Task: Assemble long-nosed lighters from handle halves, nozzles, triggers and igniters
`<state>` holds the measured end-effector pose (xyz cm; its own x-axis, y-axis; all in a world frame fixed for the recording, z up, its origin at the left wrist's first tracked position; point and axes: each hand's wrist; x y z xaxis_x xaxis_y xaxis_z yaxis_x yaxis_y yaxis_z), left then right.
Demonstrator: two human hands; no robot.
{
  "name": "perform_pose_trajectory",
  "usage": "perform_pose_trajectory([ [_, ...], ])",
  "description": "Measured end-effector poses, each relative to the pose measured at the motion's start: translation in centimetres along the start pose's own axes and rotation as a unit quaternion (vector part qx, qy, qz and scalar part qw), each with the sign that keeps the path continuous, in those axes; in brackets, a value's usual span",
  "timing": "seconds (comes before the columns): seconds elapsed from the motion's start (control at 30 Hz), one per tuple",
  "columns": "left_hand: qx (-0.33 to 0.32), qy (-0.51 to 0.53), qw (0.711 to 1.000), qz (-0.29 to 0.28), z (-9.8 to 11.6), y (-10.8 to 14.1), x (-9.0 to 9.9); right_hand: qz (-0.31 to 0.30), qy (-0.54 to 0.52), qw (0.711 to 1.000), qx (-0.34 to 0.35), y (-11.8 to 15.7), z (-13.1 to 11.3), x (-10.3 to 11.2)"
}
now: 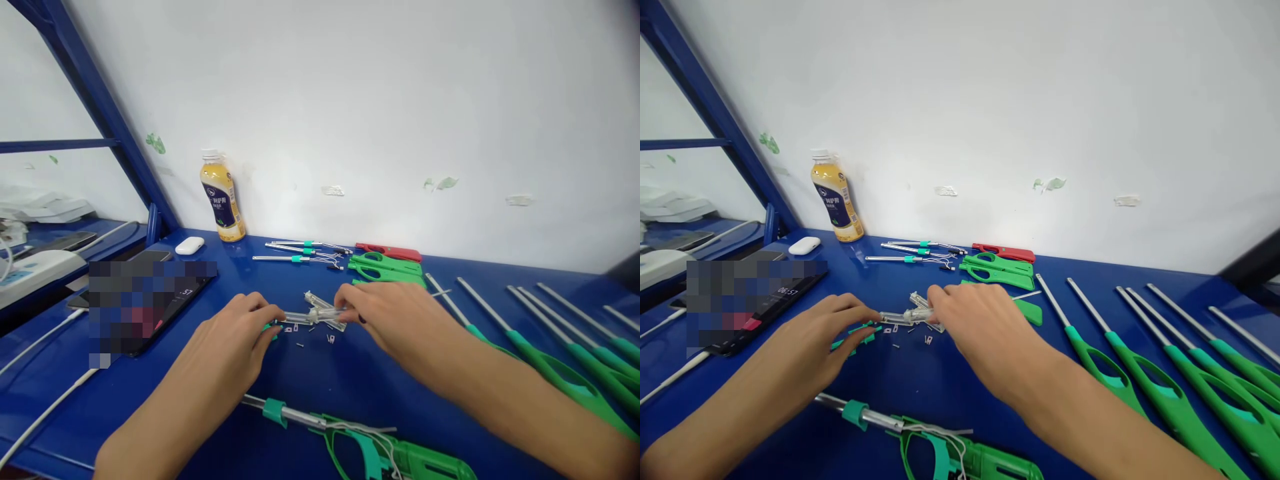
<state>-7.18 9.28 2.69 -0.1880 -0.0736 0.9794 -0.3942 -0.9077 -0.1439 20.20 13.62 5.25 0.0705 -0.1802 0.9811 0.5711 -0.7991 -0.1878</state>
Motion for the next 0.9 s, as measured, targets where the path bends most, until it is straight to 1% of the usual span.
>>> perform_pose_trajectory([
  [0.1,-0.015,-0.026,1.0,-0.002,0.8,-0.3,-0.8,0.013,0.002,1.0,-0.007,0.3,1.5,0.5],
  [0.17,-0.021,-0.047,0.999,-0.002,1.0,-0.4,-1.2,0.013,0.004,1.0,-0.008,0.5,1.9,0.7],
  [0.3,-0.036,-0.074,0.997,0.001,0.4,-0.5,-2.0,-0.006,0.008,1.0,-0.022,0.6,1.6,1.6],
  [0.47,-0.06,-0.096,0.993,0.023,-0.5,-0.4,-2.7,-0.039,-0.002,0.999,-0.036,0.6,0.9,2.8],
  [0.6,-0.077,-0.102,0.991,0.028,-0.1,-0.4,-2.5,-0.05,-0.024,0.998,-0.038,0.6,0.9,2.6],
  [0.77,-0.076,-0.082,0.993,0.044,0.9,-0.3,-1.9,-0.053,-0.041,0.997,-0.035,0.5,1.1,2.0],
  [0.83,-0.067,-0.065,0.994,0.063,1.3,-0.3,-1.6,-0.053,-0.045,0.997,-0.034,0.5,1.1,1.9],
  [0.9,-0.051,-0.042,0.993,0.098,1.7,-0.2,-1.1,-0.055,-0.047,0.997,-0.034,0.6,1.0,1.9],
])
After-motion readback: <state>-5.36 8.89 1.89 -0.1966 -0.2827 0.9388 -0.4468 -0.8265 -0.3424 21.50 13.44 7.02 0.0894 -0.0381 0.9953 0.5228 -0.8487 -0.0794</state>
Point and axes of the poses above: each hand's wrist, its own y-axis away from the middle knuckle, its own x-axis out of the back of the hand, z = x × y, and after that the axes turned 10 degrees about -x, right-handed
